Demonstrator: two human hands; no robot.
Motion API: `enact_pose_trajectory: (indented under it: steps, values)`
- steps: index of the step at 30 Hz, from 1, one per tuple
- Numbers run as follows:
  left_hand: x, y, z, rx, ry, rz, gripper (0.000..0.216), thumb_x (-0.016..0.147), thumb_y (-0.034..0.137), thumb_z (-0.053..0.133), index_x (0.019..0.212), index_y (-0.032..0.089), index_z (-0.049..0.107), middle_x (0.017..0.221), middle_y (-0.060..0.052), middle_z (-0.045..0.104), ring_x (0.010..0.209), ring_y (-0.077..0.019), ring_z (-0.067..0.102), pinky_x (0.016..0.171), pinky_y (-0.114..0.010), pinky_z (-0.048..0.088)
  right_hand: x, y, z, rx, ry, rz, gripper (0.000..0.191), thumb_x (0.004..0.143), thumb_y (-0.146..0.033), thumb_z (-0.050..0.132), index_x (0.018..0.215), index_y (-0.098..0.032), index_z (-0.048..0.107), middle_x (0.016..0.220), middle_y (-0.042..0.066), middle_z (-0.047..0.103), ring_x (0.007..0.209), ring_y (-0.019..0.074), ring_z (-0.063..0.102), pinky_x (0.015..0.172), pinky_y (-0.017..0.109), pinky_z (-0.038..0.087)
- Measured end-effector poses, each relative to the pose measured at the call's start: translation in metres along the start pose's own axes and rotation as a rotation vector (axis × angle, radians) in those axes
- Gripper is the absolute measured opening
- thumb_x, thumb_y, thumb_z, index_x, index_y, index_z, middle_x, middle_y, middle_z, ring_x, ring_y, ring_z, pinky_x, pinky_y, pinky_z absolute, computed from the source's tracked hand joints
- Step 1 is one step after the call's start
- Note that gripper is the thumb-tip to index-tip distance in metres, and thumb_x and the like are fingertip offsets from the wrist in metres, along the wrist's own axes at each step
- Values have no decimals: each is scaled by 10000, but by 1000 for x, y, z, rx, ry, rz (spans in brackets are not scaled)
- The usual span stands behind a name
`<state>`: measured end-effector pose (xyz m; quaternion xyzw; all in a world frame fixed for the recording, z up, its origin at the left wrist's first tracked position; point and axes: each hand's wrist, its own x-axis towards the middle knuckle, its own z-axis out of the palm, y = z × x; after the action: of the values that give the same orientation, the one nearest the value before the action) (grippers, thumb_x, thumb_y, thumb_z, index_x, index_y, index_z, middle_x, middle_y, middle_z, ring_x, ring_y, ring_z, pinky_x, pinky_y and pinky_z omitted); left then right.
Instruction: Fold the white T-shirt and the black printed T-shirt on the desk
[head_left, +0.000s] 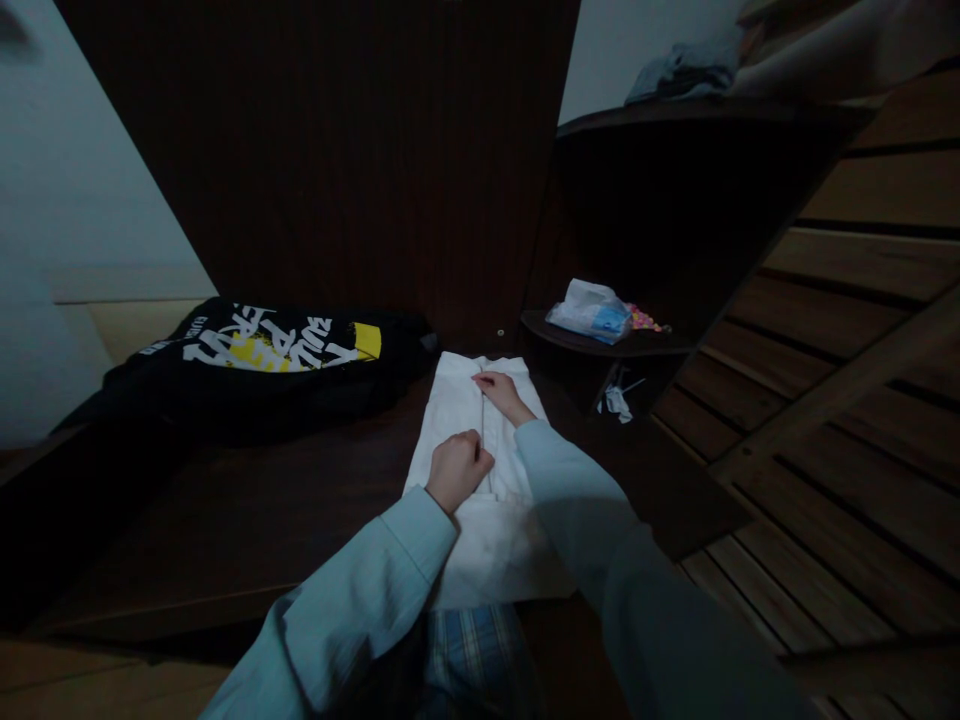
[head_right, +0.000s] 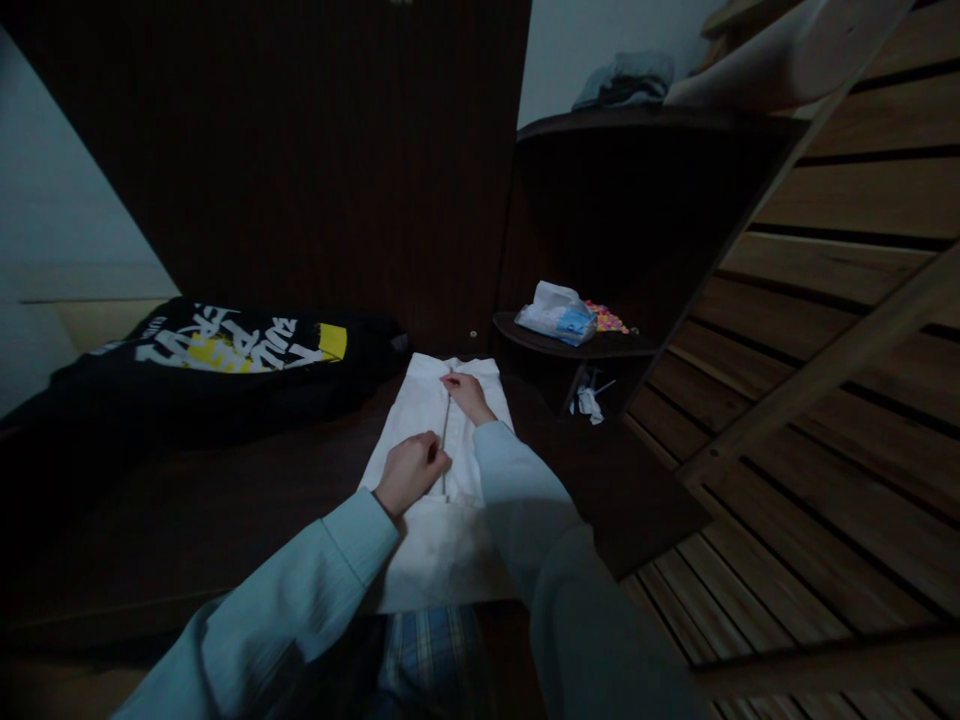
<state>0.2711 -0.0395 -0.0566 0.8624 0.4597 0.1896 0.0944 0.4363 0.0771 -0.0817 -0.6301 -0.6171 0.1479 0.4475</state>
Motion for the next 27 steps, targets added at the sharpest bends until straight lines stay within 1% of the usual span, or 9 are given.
enact_pose_trajectory:
  steps: [4,6,9,12,18,24,27]
  values:
    - [-1,-3,-1,-121,102,69,133,789,204,395,734,187,515,721,-33,589,699,-162,553,638,-258,379,-1,-3,-3,5,67,-6,222,759,-170,498,885,-171,681,874,34,692,802,137,611,753,246,457]
    - [0,-3,-1,-150,119,113,139,797,194,381,733,189,505,728,-28,582,705,-155,543,649,-252,380,-1,-4,-4,-11,94,18,219,760,-173,500,876,-169,685,891,41,692,816,143,613,761,250,458]
    - [1,-3,0,-146,68,163,161,815,197,364,727,188,499,728,-29,577,699,-153,535,644,-250,379,-2,-2,-4,-41,85,58,201,743,-146,513,827,-170,695,871,43,699,812,152,622,758,256,462]
    - [2,-4,1,-125,19,190,186,832,209,351,726,186,502,735,-38,582,710,-159,540,646,-254,383,-2,0,-3,-45,72,56,193,734,-130,523,810,-168,696,863,41,702,816,153,625,762,252,461]
    - [2,-5,1,-122,37,226,226,862,234,318,758,180,510,766,-50,596,737,-165,552,670,-260,399,-2,-1,-7,-69,104,23,213,760,-143,500,858,-161,688,911,48,695,859,150,616,796,249,443]
    - [3,-6,6,-38,-43,215,198,848,212,347,770,172,524,797,-69,613,786,-180,565,700,-270,410,-1,-1,-4,-112,81,69,175,724,-142,526,798,-159,684,857,47,695,811,155,615,760,245,447]
    - [3,-5,6,-46,-56,209,151,826,210,385,795,177,529,802,-61,615,786,-177,565,695,-265,411,1,1,-4,-126,123,93,227,728,-138,485,875,-148,657,891,54,681,823,153,603,766,247,441]
